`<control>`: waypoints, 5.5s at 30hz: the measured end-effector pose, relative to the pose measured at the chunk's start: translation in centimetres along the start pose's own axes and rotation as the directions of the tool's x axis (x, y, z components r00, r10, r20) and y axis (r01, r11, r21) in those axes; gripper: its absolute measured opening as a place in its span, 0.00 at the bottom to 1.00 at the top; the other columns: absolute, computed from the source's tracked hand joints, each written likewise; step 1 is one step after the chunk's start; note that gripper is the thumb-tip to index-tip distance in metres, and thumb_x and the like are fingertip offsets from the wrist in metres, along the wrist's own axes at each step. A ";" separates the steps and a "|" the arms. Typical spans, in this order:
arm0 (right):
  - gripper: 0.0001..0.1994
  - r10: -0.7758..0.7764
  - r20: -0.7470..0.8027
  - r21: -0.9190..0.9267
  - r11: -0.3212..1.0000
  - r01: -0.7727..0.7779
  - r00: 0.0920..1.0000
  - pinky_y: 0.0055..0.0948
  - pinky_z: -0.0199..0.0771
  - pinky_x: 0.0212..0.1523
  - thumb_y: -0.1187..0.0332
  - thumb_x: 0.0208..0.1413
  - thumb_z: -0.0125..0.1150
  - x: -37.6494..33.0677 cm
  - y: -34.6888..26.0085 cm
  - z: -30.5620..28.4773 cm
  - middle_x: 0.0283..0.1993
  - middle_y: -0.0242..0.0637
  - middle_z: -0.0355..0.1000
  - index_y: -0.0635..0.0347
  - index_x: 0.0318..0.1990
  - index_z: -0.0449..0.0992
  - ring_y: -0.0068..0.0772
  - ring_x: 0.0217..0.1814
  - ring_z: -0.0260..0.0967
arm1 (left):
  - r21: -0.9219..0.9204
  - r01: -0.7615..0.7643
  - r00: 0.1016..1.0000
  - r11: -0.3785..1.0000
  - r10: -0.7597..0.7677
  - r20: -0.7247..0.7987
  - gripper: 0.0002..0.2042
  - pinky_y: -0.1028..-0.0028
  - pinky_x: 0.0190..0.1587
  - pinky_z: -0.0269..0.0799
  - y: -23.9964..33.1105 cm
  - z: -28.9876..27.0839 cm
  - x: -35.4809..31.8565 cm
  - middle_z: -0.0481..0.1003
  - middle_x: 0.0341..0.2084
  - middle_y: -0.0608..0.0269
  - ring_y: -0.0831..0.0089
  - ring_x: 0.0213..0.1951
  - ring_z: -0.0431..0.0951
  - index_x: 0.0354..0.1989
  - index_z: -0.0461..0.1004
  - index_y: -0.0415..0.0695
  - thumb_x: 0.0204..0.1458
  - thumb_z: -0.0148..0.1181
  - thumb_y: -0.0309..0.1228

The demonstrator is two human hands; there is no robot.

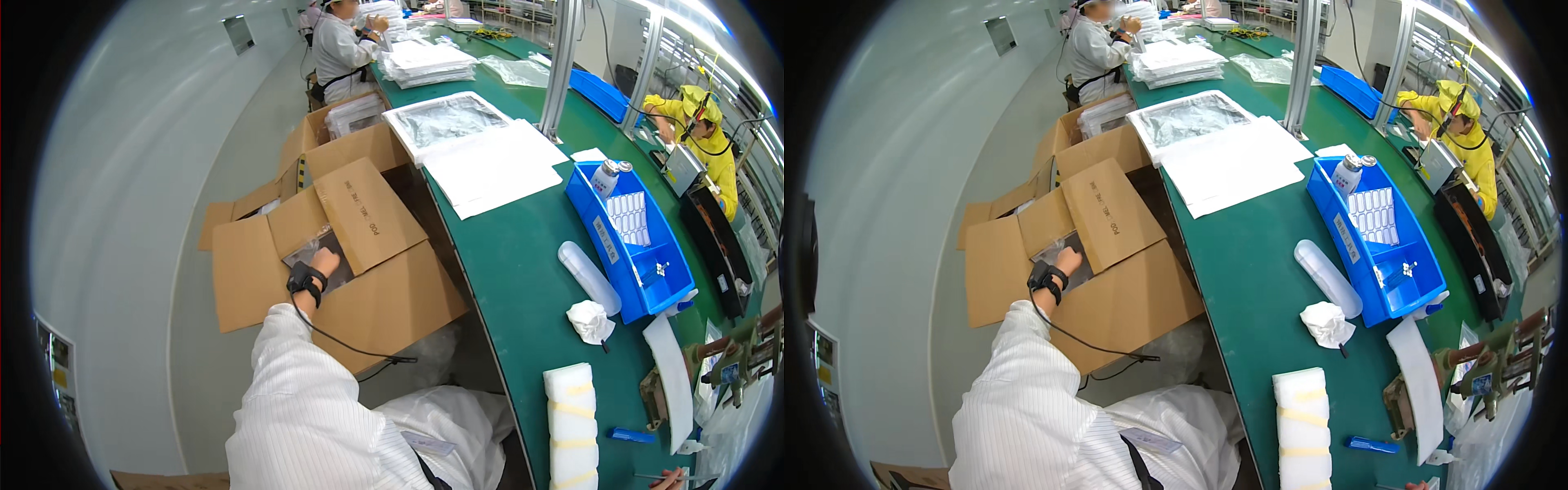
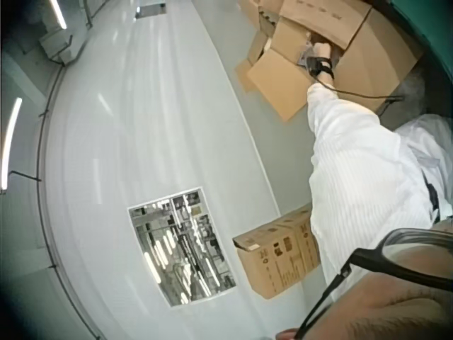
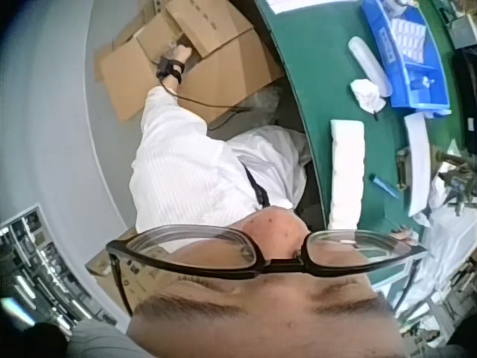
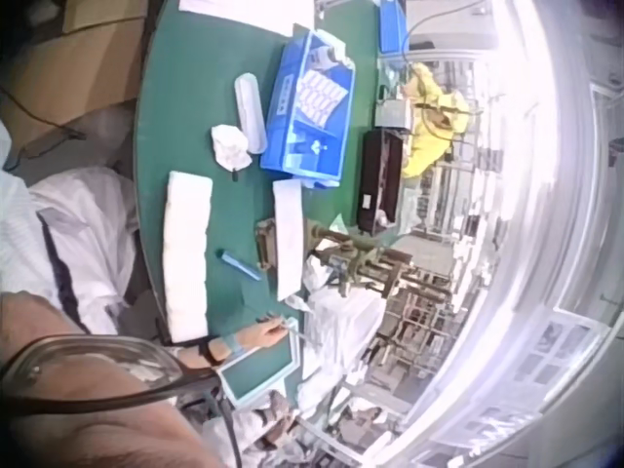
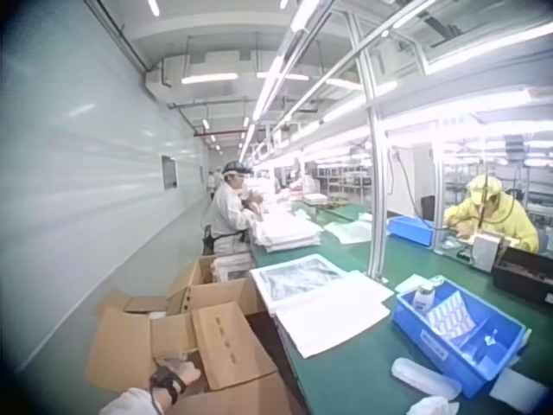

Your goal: Assembling a white plastic frame with foam and magnets using a press tool.

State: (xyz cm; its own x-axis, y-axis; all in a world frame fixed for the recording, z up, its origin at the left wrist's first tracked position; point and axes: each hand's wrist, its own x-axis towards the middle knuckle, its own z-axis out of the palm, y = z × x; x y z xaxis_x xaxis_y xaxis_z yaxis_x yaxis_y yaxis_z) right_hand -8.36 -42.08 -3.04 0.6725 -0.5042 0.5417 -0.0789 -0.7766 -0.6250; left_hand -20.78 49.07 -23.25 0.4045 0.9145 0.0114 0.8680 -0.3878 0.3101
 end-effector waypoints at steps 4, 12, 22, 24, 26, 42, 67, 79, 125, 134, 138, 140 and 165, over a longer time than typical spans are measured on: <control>0.14 0.220 0.087 0.293 0.926 -0.236 0.972 0.21 0.58 0.27 0.60 0.68 0.50 0.0 2.8 3.3 0.31 0.33 0.67 0.61 0.50 0.71 0.19 0.29 0.60 | 0.027 -0.422 0.904 0.906 0.423 -0.066 0.09 0.49 0.37 0.71 -1.9 2.2 3.3 0.77 0.31 0.40 0.41 0.33 0.76 0.30 0.79 0.39 0.48 0.54 0.30; 0.09 0.148 0.023 0.410 0.900 -0.144 0.989 0.15 0.52 0.19 0.63 0.68 0.50 -1.0 -2.1 1.8 0.26 0.27 0.66 0.59 0.42 0.72 0.11 0.21 0.55 | -0.917 0.275 0.922 0.288 0.191 0.336 0.26 0.64 0.57 0.67 7.1 3.7 5.5 0.70 0.56 0.66 0.65 0.56 0.70 0.61 0.66 0.49 0.59 0.55 0.50; 0.09 0.204 0.028 0.429 0.882 -0.196 0.979 0.15 0.49 0.19 0.64 0.67 0.52 -1.1 -3.3 1.3 0.23 0.27 0.68 0.60 0.39 0.72 0.09 0.19 0.53 | -0.921 0.334 0.905 0.202 0.204 0.374 0.24 0.64 0.56 0.68 14.9 6.2 6.2 0.71 0.54 0.65 0.65 0.55 0.71 0.59 0.67 0.48 0.58 0.56 0.47; 0.09 0.202 0.043 0.430 0.880 -0.201 0.978 0.16 0.48 0.19 0.65 0.67 0.52 -1.1 -3.5 1.2 0.23 0.27 0.67 0.60 0.39 0.73 0.10 0.20 0.53 | -0.919 0.346 0.902 0.190 0.203 0.381 0.24 0.63 0.56 0.69 14.8 6.4 6.0 0.71 0.54 0.65 0.64 0.55 0.71 0.59 0.67 0.48 0.58 0.56 0.47; 0.09 0.204 0.046 0.425 0.882 -0.203 0.978 0.16 0.48 0.19 0.65 0.67 0.52 -1.1 -3.8 1.6 0.23 0.27 0.67 0.60 0.39 0.73 0.10 0.20 0.53 | -0.920 0.353 0.904 0.169 0.190 0.382 0.23 0.63 0.56 0.69 13.8 6.2 5.9 0.72 0.54 0.65 0.64 0.55 0.72 0.59 0.68 0.48 0.58 0.56 0.46; 0.10 0.234 0.054 0.453 0.861 -0.233 0.971 0.14 0.48 0.19 0.62 0.69 0.49 -0.8 -0.5 2.4 0.25 0.26 0.65 0.59 0.42 0.72 0.10 0.19 0.50 | -0.913 0.395 0.899 0.103 0.161 0.407 0.20 0.62 0.54 0.71 11.2 3.7 3.8 0.73 0.51 0.63 0.63 0.52 0.74 0.56 0.69 0.47 0.57 0.57 0.41; 0.15 0.244 0.052 0.411 0.879 -0.243 0.968 0.16 0.49 0.20 0.56 0.69 0.48 0.3 3.8 2.6 0.28 0.26 0.63 0.59 0.47 0.73 0.11 0.21 0.50 | -0.906 0.417 0.890 -0.073 0.235 0.390 0.16 0.60 0.52 0.75 13.1 4.8 4.7 0.76 0.47 0.61 0.61 0.49 0.77 0.52 0.71 0.46 0.56 0.59 0.34; 0.25 0.282 0.145 0.187 0.933 -0.306 0.948 0.34 0.73 0.45 0.56 0.66 0.52 0.4 0.8 0.3 0.51 0.53 0.73 0.70 0.60 0.69 0.40 0.45 0.72 | -0.879 0.445 0.868 -0.168 0.323 0.378 0.10 0.63 0.50 0.77 16.4 0.8 6.6 0.78 0.40 0.54 0.58 0.44 0.79 0.45 0.74 0.37 0.56 0.56 0.25; 0.12 0.250 0.126 0.587 0.761 -0.276 0.960 0.14 0.49 0.18 0.60 0.69 0.50 -0.4 0.2 2.5 0.27 0.27 0.67 0.59 0.42 0.75 0.10 0.19 0.52 | -0.989 -0.141 0.651 0.034 0.756 -0.066 0.23 0.72 0.44 0.77 34.3 -35.2 -11.7 0.75 0.40 0.60 0.71 0.39 0.78 0.54 0.67 0.37 0.48 0.62 0.27; 0.12 0.217 0.122 0.601 0.761 -0.247 0.968 0.13 0.50 0.19 0.61 0.69 0.50 -0.5 -0.2 2.1 0.27 0.27 0.67 0.59 0.42 0.75 0.09 0.19 0.52 | -0.963 -0.179 0.564 0.201 0.823 0.067 0.28 0.69 0.48 0.75 37.1 -30.3 -13.2 0.75 0.45 0.54 0.67 0.43 0.78 0.56 0.66 0.33 0.44 0.65 0.25; 0.12 0.241 0.132 0.582 0.767 -0.272 0.961 0.13 0.49 0.19 0.61 0.69 0.50 -0.6 -0.7 2.0 0.27 0.27 0.67 0.60 0.43 0.75 0.10 0.19 0.52 | -0.952 -0.197 0.549 0.234 0.831 0.091 0.29 0.69 0.50 0.73 38.1 -29.7 -13.4 0.74 0.47 0.54 0.68 0.45 0.77 0.57 0.64 0.33 0.43 0.65 0.24; 0.13 0.247 0.127 0.587 0.762 -0.274 0.961 0.14 0.49 0.19 0.60 0.69 0.50 -0.8 -1.0 1.9 0.27 0.27 0.67 0.60 0.43 0.75 0.10 0.19 0.52 | -0.954 -0.193 0.557 0.230 0.826 0.086 0.29 0.70 0.50 0.73 38.5 -29.3 -12.9 0.73 0.47 0.54 0.68 0.45 0.77 0.57 0.64 0.32 0.43 0.65 0.24; 0.12 0.244 0.132 0.588 0.761 -0.274 0.961 0.14 0.49 0.19 0.62 0.69 0.49 -0.6 -0.8 2.0 0.26 0.28 0.66 0.60 0.43 0.75 0.10 0.19 0.51 | -0.791 -0.462 0.506 0.402 0.851 0.138 0.28 0.72 0.50 0.70 39.5 -27.0 -11.8 0.76 0.44 0.56 0.69 0.44 0.76 0.53 0.69 0.33 0.40 0.67 0.25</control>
State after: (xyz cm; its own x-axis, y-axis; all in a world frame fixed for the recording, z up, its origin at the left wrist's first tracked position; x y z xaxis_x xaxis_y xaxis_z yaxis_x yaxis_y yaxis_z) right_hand -7.25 -40.37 -4.02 0.7240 -0.6240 0.2939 0.1884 -0.2309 -0.9546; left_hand 0.98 26.10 14.51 0.9834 0.1170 0.1389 -0.0651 -0.4868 0.8711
